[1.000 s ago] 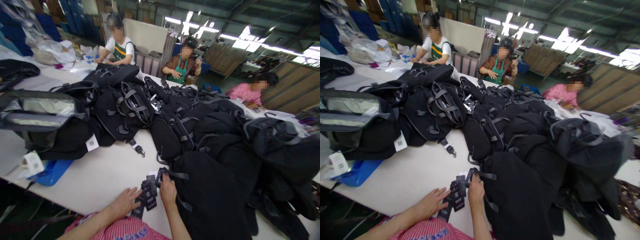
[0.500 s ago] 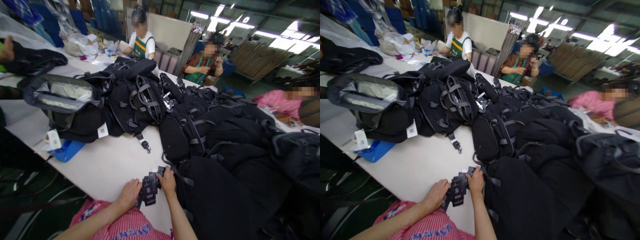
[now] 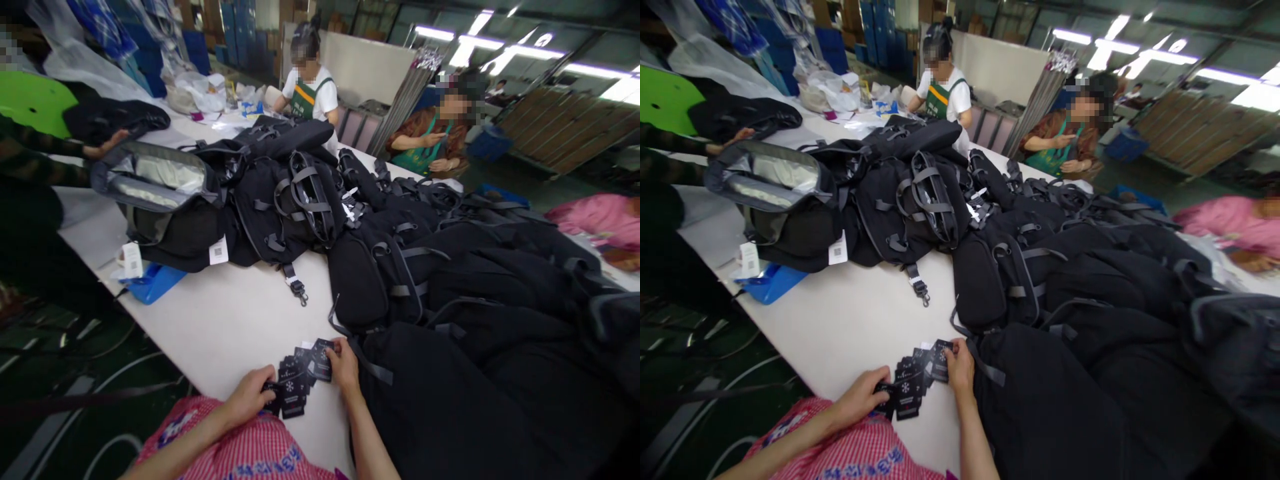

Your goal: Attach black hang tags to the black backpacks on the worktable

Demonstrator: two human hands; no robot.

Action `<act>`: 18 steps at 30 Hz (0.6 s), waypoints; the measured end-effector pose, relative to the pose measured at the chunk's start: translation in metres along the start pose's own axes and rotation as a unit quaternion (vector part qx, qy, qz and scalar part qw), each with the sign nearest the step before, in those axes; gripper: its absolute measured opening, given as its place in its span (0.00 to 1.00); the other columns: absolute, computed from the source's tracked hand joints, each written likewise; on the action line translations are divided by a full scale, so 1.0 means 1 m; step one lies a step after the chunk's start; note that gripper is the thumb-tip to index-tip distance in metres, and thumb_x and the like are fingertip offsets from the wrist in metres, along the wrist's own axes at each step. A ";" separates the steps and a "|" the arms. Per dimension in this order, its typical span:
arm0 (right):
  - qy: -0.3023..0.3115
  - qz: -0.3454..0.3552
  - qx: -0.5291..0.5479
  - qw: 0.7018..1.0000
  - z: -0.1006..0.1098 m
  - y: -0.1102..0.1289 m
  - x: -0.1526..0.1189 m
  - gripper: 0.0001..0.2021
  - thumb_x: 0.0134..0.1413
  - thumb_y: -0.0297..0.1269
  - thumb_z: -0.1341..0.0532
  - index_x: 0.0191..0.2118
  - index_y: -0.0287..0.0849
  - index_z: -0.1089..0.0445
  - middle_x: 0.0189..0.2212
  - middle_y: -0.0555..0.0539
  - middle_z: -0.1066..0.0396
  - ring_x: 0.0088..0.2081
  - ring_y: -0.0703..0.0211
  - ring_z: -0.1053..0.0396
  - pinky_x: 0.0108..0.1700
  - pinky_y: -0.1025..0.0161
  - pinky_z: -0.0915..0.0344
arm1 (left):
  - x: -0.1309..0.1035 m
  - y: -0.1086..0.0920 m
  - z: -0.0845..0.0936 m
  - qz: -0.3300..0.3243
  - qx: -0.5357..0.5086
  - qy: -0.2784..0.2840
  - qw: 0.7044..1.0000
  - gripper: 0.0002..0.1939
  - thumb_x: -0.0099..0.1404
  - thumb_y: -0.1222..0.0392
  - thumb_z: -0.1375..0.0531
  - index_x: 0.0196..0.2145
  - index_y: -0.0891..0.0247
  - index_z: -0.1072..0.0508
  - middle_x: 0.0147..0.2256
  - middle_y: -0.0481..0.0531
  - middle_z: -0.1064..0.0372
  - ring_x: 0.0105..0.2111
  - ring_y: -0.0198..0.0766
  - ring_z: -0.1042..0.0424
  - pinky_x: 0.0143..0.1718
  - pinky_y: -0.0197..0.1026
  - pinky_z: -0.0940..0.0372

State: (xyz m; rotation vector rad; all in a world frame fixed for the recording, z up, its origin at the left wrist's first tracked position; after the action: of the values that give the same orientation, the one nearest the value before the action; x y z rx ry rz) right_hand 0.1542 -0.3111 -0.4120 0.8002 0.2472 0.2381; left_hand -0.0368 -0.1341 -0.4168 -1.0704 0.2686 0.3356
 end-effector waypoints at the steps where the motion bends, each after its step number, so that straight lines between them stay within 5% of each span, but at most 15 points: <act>1: -0.001 0.004 0.024 1.000 0.002 0.000 0.001 0.09 0.47 0.40 0.44 0.34 0.43 0.33 0.27 0.48 0.29 0.32 0.52 0.29 0.38 0.59 0.32 | 0.000 0.003 0.003 0.004 -0.032 -0.002 0.999 0.06 0.50 0.63 0.46 0.28 0.60 0.41 0.28 0.45 0.39 0.32 0.40 0.36 0.36 0.40 0.40; 8: 0.057 0.018 0.105 0.993 0.016 0.004 -0.022 0.17 0.49 0.45 0.47 0.40 0.41 0.29 0.28 0.48 0.28 0.31 0.53 0.30 0.36 0.59 0.33 | 0.008 0.023 0.035 0.028 -0.206 -0.075 0.975 0.10 0.47 0.57 0.46 0.30 0.60 0.38 0.27 0.44 0.38 0.31 0.39 0.36 0.34 0.39 0.41; 14: 0.102 -0.020 0.090 0.990 -0.002 -0.026 -0.076 0.23 0.44 0.44 0.44 0.45 0.38 0.26 0.22 0.50 0.31 0.25 0.53 0.31 0.29 0.59 0.34 | 0.017 0.035 0.054 0.060 -0.301 -0.128 0.943 0.13 0.45 0.55 0.42 0.31 0.60 0.34 0.25 0.44 0.35 0.29 0.39 0.34 0.34 0.40 0.39; 18: 0.083 -0.029 0.082 0.993 -0.019 -0.036 -0.083 0.31 0.46 0.42 0.46 0.56 0.31 0.34 0.23 0.50 0.33 0.26 0.52 0.30 0.31 0.58 0.32 | 0.014 0.048 0.057 0.095 -0.333 -0.161 0.924 0.14 0.44 0.54 0.40 0.30 0.61 0.34 0.25 0.44 0.34 0.29 0.40 0.33 0.33 0.40 0.38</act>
State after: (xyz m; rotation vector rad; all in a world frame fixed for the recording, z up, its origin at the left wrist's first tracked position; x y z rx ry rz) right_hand 0.0738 -0.3478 -0.4399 0.9356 0.4505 0.2319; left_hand -0.0401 -0.0607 -0.4349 -1.6363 -0.0515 0.8083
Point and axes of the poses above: each hand's wrist, its own x-axis towards the middle knuckle, its own z-axis out of the back of the hand, y = z × x, the point moved 9 cm from there along x, towards the middle knuckle
